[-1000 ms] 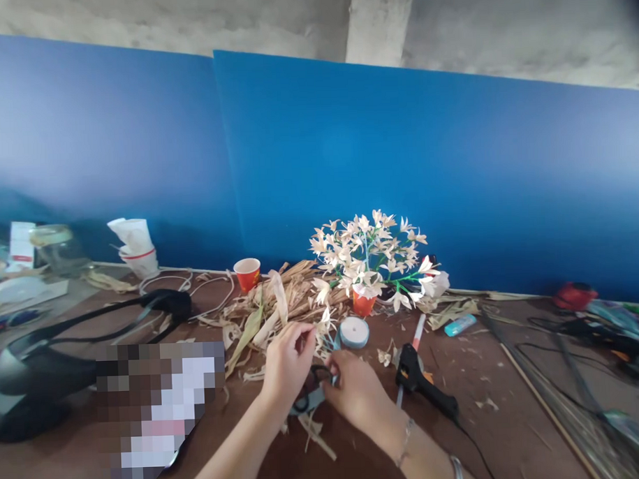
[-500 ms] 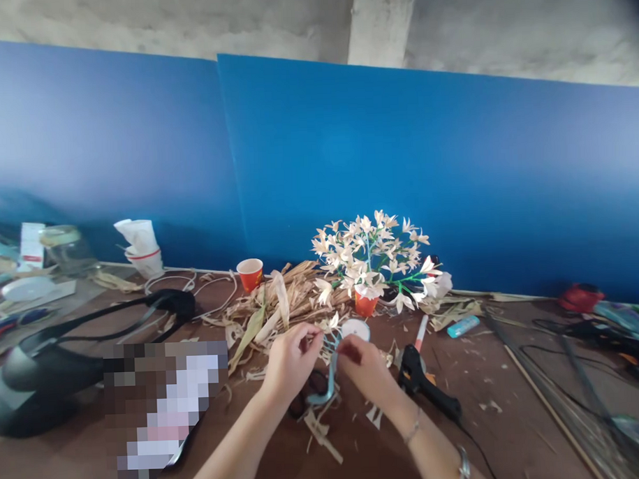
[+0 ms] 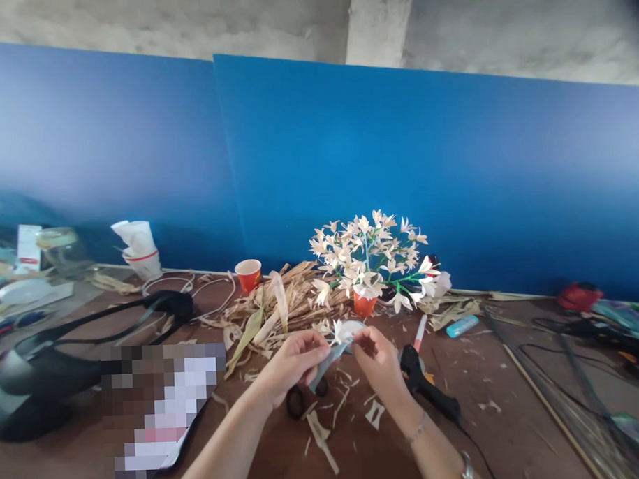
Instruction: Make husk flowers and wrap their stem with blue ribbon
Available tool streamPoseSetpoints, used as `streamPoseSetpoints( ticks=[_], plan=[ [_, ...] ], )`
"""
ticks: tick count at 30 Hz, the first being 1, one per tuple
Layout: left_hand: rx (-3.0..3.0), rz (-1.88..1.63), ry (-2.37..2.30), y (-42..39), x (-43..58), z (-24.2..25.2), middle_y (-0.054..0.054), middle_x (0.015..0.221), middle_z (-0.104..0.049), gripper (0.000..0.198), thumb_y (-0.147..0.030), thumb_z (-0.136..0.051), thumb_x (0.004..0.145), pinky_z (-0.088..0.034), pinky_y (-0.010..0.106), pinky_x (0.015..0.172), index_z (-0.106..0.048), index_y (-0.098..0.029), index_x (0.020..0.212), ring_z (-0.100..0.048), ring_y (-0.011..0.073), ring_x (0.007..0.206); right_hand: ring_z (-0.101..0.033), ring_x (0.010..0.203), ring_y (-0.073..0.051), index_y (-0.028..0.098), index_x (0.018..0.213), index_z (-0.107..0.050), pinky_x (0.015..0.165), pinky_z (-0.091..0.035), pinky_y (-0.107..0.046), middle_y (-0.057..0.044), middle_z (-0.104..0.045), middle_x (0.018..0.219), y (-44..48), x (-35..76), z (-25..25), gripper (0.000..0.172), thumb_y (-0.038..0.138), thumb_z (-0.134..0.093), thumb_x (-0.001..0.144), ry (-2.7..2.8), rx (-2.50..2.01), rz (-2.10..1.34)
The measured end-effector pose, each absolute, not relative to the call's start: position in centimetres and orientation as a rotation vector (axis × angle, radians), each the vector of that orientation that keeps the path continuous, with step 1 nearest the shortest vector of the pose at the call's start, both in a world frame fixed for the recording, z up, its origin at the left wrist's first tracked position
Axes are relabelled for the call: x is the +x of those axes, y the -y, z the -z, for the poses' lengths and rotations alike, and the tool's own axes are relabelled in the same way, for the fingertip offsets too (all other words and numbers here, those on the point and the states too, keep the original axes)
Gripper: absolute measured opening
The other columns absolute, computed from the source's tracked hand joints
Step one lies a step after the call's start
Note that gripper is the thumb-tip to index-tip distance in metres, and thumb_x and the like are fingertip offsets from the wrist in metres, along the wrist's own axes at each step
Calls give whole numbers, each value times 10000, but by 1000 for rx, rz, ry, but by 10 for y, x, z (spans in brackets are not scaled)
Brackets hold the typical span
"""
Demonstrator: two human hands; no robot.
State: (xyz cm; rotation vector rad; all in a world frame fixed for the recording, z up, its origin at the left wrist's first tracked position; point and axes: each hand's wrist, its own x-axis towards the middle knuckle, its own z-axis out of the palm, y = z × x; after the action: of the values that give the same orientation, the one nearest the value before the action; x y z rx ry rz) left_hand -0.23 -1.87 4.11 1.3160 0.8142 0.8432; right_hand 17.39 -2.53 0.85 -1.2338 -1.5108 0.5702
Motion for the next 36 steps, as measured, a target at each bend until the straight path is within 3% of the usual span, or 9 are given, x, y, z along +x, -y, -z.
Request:
streamPoseSetpoints(
  ticks=[8, 12, 15, 17, 22, 28, 36],
  plan=[
    [1467, -996, -1065, 8, -6, -28, -80, 464, -403, 229, -370, -568, 704, -215, 170, 369, -546, -143, 719, -314, 40, 358, -505, 579, -146, 185, 694, -516, 599, -389, -257, 1, -539, 626, 24, 188, -5, 65, 159, -461, 672, 1544, -1451, -421],
    [1662, -1092, -1103, 8, -5, -29, -17, 573, -530, 179, -311, -555, 707, -331, 193, 461, -574, -135, 683, -450, 89, 492, -454, 546, -121, 173, 805, -579, 578, -374, -253, -12, -554, 715, 29, 182, -6, 259, 116, -440, 594, 1558, -1403, -489],
    [1755, -1110, -1095, 10, -1, -28, 4, 646, -578, 136, -266, -536, 718, -366, 204, 505, -584, -143, 684, -494, 110, 549, -376, 439, -98, 165, 976, -568, 461, -323, -213, 45, -473, 536, 33, 169, -9, 352, 159, -435, 650, 1426, -1287, -913],
    [1803, -1125, -1094, 11, 1, -25, 3, 651, -582, 108, -234, -527, 722, -376, 207, 517, -586, -149, 691, -504, 114, 555, -363, 421, -93, 160, 956, -586, 434, -299, -202, 56, -442, 485, 35, 162, -11, 314, 187, -439, 680, 1309, -1243, -1136],
    [1934, -1180, -1088, 13, 5, -22, 15, 697, -593, 79, -166, -514, 723, -394, 216, 577, -584, -159, 687, -532, 129, 631, -495, 627, -130, 152, 812, -635, 557, -370, -208, 0, -578, 646, 36, 160, -13, 190, 268, -542, 695, 1137, -1181, -1254],
    [1934, -1190, -1099, 13, 3, -24, 9, 704, -582, 72, -160, -514, 724, -381, 204, 546, -585, -158, 710, -501, 109, 579, -423, 535, -82, 134, 684, -592, 534, -329, -198, 32, -522, 582, 34, 162, -7, 200, 329, -640, 671, 1210, -1061, -1358],
    [1984, -1167, -1078, 15, 7, -20, 22, 717, -593, 76, -151, -525, 718, -382, 209, 555, -592, -161, 687, -512, 122, 610, -482, 586, -110, 142, 772, -615, 560, -359, -219, 10, -583, 648, 33, 159, -4, 233, 335, -664, 650, 1253, -1106, -1283]
  ],
)
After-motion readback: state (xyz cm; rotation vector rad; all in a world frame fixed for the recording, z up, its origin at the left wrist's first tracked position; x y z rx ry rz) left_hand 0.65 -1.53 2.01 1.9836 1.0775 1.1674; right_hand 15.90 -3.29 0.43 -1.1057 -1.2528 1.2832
